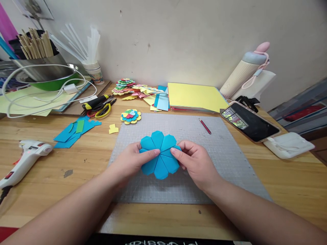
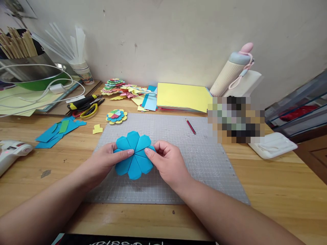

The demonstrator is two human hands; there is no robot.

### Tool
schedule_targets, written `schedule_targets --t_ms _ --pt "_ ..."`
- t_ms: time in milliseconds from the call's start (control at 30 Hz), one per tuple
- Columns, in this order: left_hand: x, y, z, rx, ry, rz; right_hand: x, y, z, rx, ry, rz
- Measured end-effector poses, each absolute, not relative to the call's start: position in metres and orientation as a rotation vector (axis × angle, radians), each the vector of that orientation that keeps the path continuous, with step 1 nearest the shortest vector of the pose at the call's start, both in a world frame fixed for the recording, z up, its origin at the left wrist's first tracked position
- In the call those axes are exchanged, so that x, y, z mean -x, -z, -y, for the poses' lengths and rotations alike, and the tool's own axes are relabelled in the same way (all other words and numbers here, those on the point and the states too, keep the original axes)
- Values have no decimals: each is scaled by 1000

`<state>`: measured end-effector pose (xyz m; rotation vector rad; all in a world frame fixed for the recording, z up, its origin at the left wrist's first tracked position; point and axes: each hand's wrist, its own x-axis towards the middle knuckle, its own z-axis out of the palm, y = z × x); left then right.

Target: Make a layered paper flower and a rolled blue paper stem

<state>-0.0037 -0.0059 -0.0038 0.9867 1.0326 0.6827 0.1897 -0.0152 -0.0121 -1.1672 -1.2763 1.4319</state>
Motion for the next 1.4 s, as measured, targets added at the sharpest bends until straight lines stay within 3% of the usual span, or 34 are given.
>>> schedule_targets --t_ms 367,900,1200,1400 --pt "5 7 2 -892 -927 -1081 -186 13 18 1150 -1619 1303" --pt "2 8 4 -914 -897 -1023 -181 16 20 1085 -1848 1007" --pt "-1 4 5 -926 -935 -1126 -185 14 20 1107 -1800 1177" --pt "0 2 8 -1016 -903 -1188 -188 10 17 1159 -1525 1336"
